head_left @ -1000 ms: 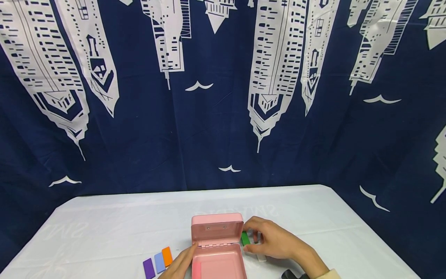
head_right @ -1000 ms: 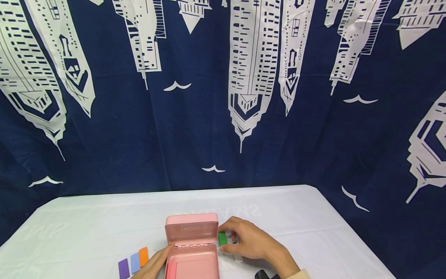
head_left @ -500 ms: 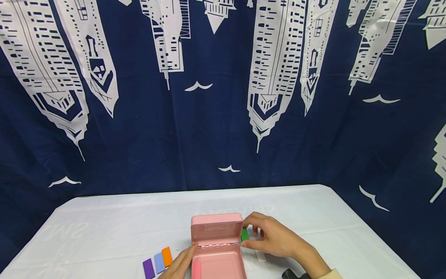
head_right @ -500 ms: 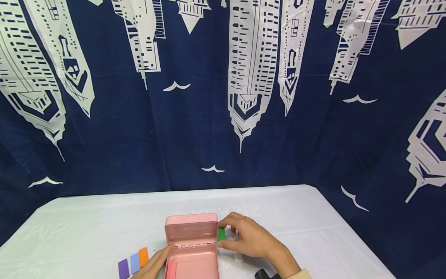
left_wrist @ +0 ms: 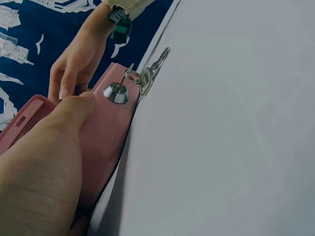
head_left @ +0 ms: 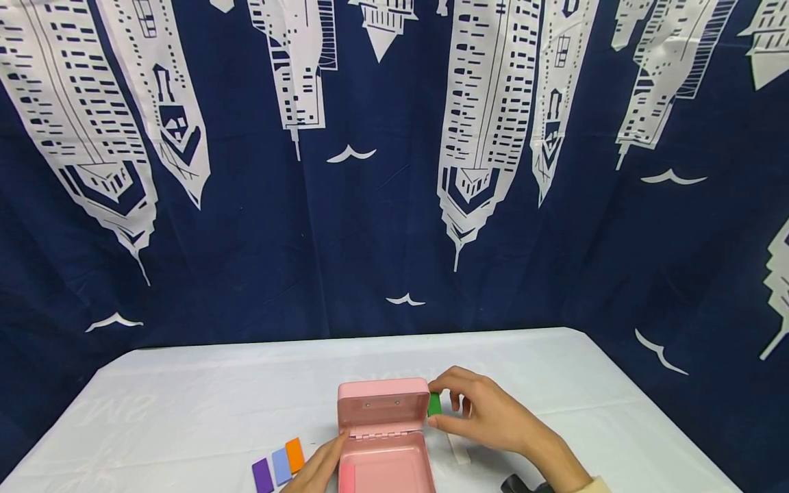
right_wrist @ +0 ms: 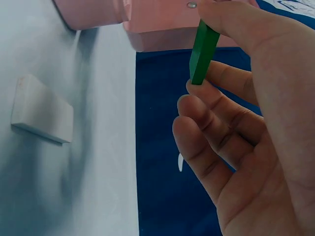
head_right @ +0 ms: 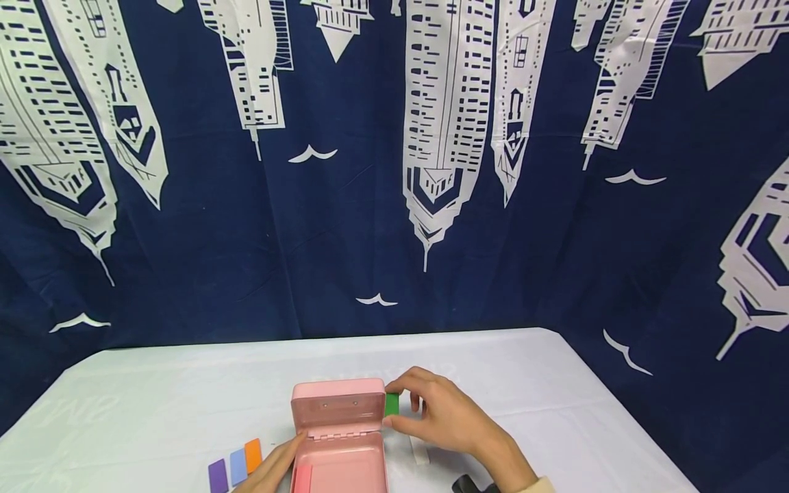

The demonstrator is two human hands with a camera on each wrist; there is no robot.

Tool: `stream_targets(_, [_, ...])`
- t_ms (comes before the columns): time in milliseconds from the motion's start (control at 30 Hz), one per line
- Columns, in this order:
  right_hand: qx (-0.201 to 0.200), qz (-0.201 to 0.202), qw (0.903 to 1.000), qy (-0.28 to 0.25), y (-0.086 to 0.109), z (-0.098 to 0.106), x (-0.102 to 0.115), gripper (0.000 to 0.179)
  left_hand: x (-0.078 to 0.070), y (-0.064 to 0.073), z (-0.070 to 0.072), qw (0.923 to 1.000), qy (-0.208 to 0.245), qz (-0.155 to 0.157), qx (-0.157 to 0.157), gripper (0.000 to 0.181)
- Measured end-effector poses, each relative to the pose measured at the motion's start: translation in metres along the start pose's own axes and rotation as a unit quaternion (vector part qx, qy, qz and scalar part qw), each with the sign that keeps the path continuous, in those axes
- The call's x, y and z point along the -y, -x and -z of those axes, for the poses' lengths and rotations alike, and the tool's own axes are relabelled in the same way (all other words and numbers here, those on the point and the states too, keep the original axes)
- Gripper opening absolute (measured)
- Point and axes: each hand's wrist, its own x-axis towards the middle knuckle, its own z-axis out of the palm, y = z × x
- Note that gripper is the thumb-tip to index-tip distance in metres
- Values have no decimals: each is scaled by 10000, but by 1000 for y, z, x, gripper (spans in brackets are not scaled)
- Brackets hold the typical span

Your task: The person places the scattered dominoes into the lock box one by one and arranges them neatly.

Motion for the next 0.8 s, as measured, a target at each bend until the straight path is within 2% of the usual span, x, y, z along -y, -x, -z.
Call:
stream_targets(133, [-133, 46, 9999, 23, -1, 3, 2, 33, 2, -1, 1, 9999, 52, -149, 69, 96])
stream_targets(367, [-428, 129, 9990, 1, -2, 6, 5, 34, 2, -1, 2, 9997, 187, -73, 136, 94])
stream_targets(500, [-619, 292, 9976, 48, -3, 7, 7, 33, 4, -1, 2, 9997, 128, -197, 105, 91])
stream_targets(800, [-895, 566, 9944, -41, -3, 10, 11, 33, 7, 0, 1, 9997, 99, -239, 1, 89])
